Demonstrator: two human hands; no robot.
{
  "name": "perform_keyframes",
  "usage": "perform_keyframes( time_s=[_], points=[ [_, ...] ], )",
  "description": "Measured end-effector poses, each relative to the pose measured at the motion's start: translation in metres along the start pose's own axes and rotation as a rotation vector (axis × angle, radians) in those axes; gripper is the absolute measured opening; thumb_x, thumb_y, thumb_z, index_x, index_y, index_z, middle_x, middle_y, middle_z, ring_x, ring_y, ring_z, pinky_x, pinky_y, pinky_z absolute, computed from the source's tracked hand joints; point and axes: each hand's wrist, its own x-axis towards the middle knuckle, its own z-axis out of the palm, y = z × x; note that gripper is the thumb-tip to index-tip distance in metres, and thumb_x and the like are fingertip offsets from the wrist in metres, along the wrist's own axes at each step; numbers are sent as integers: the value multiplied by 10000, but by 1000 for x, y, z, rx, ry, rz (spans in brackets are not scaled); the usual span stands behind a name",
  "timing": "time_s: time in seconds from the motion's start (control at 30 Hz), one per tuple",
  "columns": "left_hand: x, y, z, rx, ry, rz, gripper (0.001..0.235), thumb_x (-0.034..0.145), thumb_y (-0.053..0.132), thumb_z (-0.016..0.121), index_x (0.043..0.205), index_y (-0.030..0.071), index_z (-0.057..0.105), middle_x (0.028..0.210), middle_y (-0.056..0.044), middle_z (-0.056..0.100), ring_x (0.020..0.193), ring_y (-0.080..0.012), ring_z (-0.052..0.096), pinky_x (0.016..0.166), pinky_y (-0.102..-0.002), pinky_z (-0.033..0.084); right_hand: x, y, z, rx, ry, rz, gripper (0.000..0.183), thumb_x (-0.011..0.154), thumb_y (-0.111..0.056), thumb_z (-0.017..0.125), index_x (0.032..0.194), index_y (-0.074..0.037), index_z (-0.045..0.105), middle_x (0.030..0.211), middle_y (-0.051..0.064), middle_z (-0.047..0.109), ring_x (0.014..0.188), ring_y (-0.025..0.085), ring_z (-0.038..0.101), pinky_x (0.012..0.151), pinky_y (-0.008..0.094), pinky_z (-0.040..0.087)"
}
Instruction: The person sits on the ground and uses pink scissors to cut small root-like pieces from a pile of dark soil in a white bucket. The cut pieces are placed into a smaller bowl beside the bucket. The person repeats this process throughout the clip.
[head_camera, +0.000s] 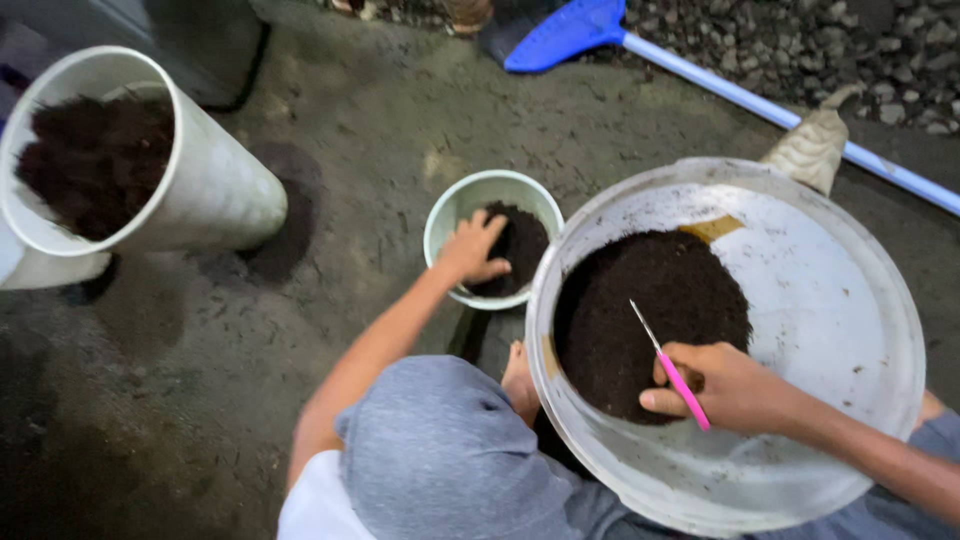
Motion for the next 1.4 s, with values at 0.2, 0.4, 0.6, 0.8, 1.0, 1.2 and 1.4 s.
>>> perform_keyframes(
  time_s=[0.2, 0.4, 0.6, 0.8, 1.0, 1.2, 1.4],
  points=[
    [2, 4, 36, 61, 100, 35, 727, 698, 270, 837, 1326, 63, 535, 1283, -232, 550, 1129, -439, 560, 911, -551, 500, 5, 1, 4, -71, -17, -85, 438, 764, -485, 883, 877, -110, 687, 545, 76, 656, 505, 177, 617, 538, 362, 521],
    [17, 6, 26, 184, 76, 127, 298, 754, 114, 748, 1048, 79, 717, 1089, -152, 676, 1026, -365, 630, 887, -513, 503, 13, 17, 7, -91, -43, -50, 382, 761, -437, 865, 923, -131, 704, 629, 99, 665, 593, 192, 626, 611, 349, 544],
    [12, 20, 1, 218, 284, 225, 242, 614, 137, 779, 855, 112, 762, 1001, -164, 694, 966, -381, 639, 810, -498, 455, 56, 84, 20, 10, -114, -152, 237, 884, -361, 655, 907, -141, 742, 698, 86, 709, 692, 185, 655, 691, 353, 572],
    [23, 4, -7, 44, 25, 150, 203, 783, 94, 726, 985, 74, 728, 986, -194, 707, 1008, -401, 663, 863, -530, 501, 111, 141, 34, -230, -127, -26, 210, 956, -337, 587, 1142, -289, 671, 941, 82, 781, 1010, 254, 787, 913, 381, 563],
    [21, -7, -2, -47, 28, 112, 286, 697, 27, 698, 978, 44, 748, 1011, -287, 671, 973, -473, 643, 836, -532, 542, 110, 147, 37, -302, -119, -49, 175, 968, -363, 576, 1098, -264, 640, 917, 107, 780, 1013, 273, 781, 896, 402, 568],
    [24, 0, -112, -335, 383, 132, 185, 707, 100, 732, 856, -10, 723, 770, -233, 680, 663, -387, 669, 656, -445, 554, 43, 77, 15, -5, 129, -85, 290, 830, -376, 746, 1045, -192, 684, 752, 30, 740, 718, 151, 705, 708, 319, 558],
    [2, 101, -219, -1055, 220, 211, 315, 791, 43, 817, 1079, 28, 692, 794, 53, 640, 667, -15, 535, 586, -218, 464, -5, -7, -12, 164, 289, -76, 476, 733, -384, 893, 1082, -148, 672, 779, -4, 725, 635, 110, 582, 626, 298, 526]
  ],
)
